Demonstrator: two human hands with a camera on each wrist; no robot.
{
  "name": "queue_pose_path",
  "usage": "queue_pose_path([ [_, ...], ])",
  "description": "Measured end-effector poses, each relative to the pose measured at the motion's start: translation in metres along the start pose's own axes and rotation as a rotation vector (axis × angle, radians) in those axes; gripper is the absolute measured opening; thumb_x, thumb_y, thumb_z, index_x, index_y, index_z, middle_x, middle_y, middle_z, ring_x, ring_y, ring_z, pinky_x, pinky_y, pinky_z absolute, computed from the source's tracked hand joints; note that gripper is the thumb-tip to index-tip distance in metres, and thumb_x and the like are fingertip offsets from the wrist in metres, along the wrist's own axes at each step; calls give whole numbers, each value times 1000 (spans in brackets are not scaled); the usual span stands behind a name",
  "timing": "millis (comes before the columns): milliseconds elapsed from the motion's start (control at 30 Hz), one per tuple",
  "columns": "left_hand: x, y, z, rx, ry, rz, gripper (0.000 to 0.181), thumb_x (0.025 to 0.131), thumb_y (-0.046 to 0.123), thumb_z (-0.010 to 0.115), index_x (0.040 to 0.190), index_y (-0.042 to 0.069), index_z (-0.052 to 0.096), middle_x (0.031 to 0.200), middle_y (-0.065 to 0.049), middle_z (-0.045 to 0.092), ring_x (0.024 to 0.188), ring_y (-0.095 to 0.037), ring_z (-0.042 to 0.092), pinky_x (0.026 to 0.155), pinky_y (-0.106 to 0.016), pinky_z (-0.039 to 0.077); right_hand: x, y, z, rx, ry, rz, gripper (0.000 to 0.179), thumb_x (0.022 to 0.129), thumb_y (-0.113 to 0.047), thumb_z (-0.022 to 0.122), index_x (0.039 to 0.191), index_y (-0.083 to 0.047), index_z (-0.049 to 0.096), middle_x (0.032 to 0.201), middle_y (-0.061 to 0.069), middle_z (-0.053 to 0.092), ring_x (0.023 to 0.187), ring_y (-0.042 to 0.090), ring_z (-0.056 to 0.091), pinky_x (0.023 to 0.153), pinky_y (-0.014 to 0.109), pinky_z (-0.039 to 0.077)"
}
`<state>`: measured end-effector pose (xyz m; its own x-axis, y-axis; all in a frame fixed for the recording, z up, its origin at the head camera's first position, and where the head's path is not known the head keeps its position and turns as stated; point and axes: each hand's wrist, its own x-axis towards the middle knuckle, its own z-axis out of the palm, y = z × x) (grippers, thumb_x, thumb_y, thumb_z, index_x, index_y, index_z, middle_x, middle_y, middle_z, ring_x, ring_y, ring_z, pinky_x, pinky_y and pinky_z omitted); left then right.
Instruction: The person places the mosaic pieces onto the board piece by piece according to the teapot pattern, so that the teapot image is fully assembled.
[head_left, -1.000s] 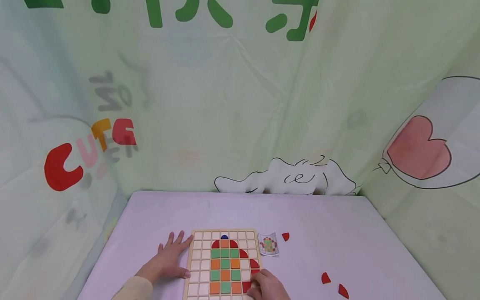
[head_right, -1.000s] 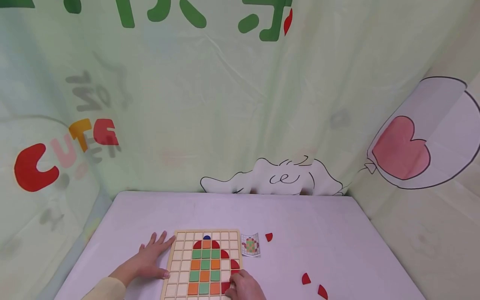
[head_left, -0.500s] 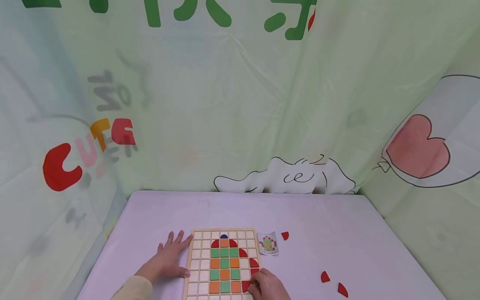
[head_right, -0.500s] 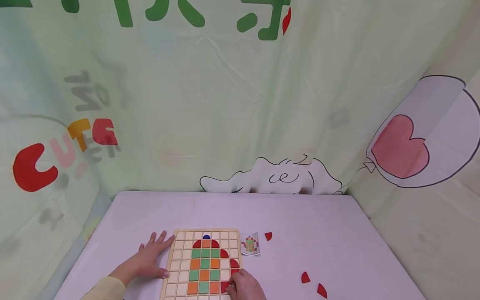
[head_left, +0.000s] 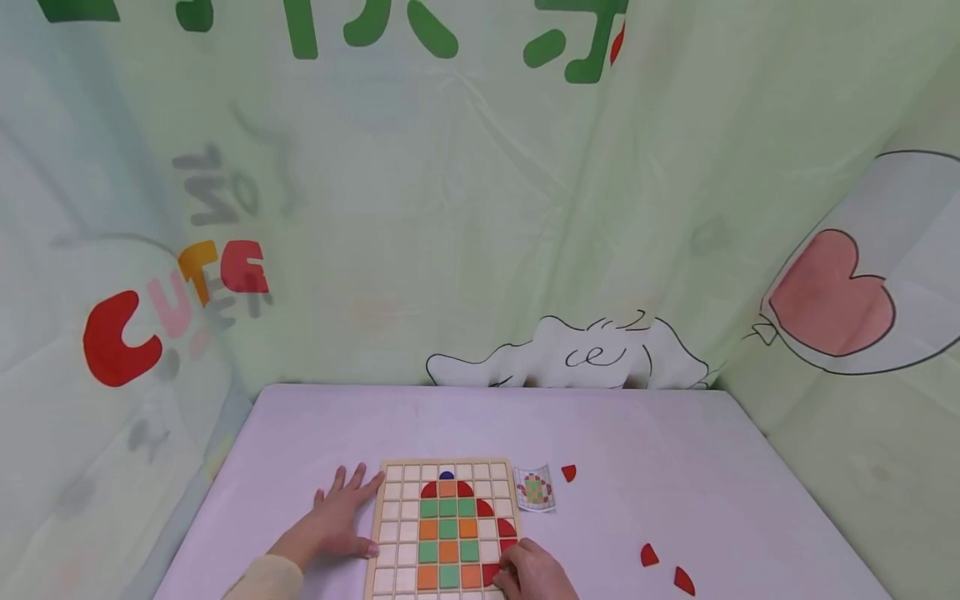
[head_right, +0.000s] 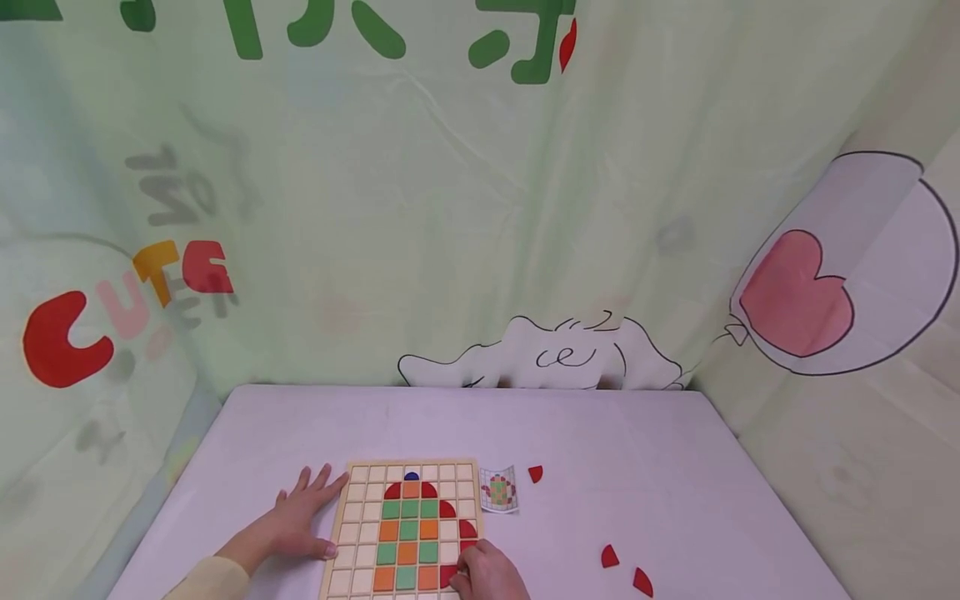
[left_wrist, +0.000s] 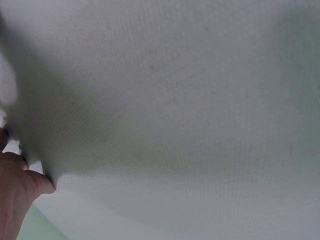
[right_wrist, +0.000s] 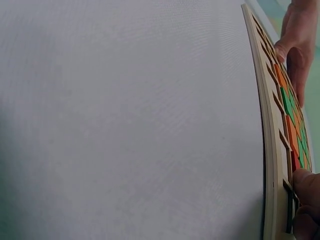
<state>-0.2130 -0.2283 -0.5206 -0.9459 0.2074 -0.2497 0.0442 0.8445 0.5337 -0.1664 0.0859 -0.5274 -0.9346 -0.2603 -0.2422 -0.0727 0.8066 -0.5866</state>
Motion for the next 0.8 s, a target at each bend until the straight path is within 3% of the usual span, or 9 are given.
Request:
queue_pose_path([
  [367, 0, -2, 2, 8, -4, 3, 110, 64, 29, 96, 156, 8, 39, 165, -32, 23, 151, -61, 7, 112, -84, 10, -9, 18, -15, 51, 7, -63, 12, 93, -15, 72, 98, -4, 72, 83, -4, 54, 73, 9, 48, 62, 22, 46],
  [567, -2, -2, 0, -7, -3, 19, 109, 65, 28, 95, 156, 6, 40, 164, -33, 23, 151, -62, 7, 111, -84, 9, -15, 37, -28, 50, 1, 7, 24, 91, -17, 76, 110, -3, 71, 89, -3, 55, 79, 13, 50, 68, 23, 52],
  [800, -1, -2, 0, -6, 5, 18, 109, 64, 27, 96, 156, 7, 40, 165, -32, 23, 151, -62, 7, 111, -85, 10, -19, 72, -46, -69, 117, 145, 33, 86, -18, 82, 114, -4, 71, 91, -3, 59, 80, 14, 52, 72, 27, 56],
])
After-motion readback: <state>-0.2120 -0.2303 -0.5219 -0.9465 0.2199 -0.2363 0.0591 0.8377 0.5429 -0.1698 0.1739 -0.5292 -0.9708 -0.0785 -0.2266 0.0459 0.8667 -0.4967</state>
